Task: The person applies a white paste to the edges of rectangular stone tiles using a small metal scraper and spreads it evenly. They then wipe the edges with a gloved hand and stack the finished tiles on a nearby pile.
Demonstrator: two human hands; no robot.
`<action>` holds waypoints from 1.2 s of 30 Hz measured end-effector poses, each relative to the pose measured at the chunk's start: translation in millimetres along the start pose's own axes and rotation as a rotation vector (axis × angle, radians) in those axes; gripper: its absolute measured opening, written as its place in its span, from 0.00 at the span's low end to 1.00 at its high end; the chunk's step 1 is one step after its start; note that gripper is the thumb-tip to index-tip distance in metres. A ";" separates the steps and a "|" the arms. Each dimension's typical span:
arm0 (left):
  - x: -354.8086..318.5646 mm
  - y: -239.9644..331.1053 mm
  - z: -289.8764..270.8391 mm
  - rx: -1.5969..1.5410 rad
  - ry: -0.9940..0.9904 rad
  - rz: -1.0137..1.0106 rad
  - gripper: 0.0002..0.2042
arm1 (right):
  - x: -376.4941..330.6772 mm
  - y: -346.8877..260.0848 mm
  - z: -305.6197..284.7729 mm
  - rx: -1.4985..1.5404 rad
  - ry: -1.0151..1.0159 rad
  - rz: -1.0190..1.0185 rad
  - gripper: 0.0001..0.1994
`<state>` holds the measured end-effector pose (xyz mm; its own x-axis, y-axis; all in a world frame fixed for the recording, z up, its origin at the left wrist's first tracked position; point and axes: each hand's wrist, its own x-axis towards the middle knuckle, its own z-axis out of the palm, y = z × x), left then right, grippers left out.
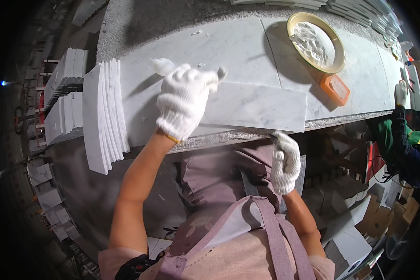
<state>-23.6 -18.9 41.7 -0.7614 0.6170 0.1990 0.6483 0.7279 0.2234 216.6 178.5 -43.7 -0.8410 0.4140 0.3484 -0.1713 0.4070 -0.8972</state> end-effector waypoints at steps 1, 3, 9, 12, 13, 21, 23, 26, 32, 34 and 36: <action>9.7 0.9 1.6 -0.078 0.007 -0.016 0.04 | -13.3 -4.2 -3.0 0.053 0.011 0.096 0.11; 20.5 3.3 6.3 -0.135 0.042 -0.014 0.11 | -34.2 -11.9 -12.8 0.017 -0.005 0.200 0.13; -8.9 -8.1 40.4 0.029 0.289 0.076 0.34 | -60.0 -12.9 -31.4 -0.034 0.055 0.263 0.12; -42.7 -0.5 61.4 0.249 0.258 0.119 0.39 | -55.5 0.4 -31.0 0.099 0.176 0.236 0.13; -53.4 9.7 65.8 0.262 0.046 0.112 0.39 | -52.6 3.7 -31.2 0.084 0.199 0.248 0.13; -75.6 139.9 79.8 -0.814 -0.234 0.647 0.24 | -22.3 14.3 -55.1 0.062 0.457 0.352 0.13; -62.6 126.7 72.3 -0.665 -0.143 0.634 0.24 | -17.4 14.1 -69.1 0.124 0.538 0.470 0.14; -50.5 98.7 61.4 -0.286 -0.119 0.470 0.29 | 6.9 18.3 -98.3 0.003 0.548 0.530 0.15; -23.9 75.7 62.3 -0.167 -0.094 0.551 0.36 | 113.3 16.7 -137.1 -0.029 0.383 0.244 0.17; -11.8 81.8 66.1 -0.146 -0.158 0.558 0.38 | 153.4 13.3 -147.1 -0.127 0.247 0.059 0.15; 0.2 87.4 68.6 -0.104 -0.217 0.552 0.42 | 181.7 10.0 -156.6 -0.354 0.175 0.001 0.13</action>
<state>32.5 65.4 -4.2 -0.2892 0.9503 0.1155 0.9372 0.2565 0.2364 142.4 385.3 53.1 -0.7359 0.5342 0.4160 0.0426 0.6497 -0.7590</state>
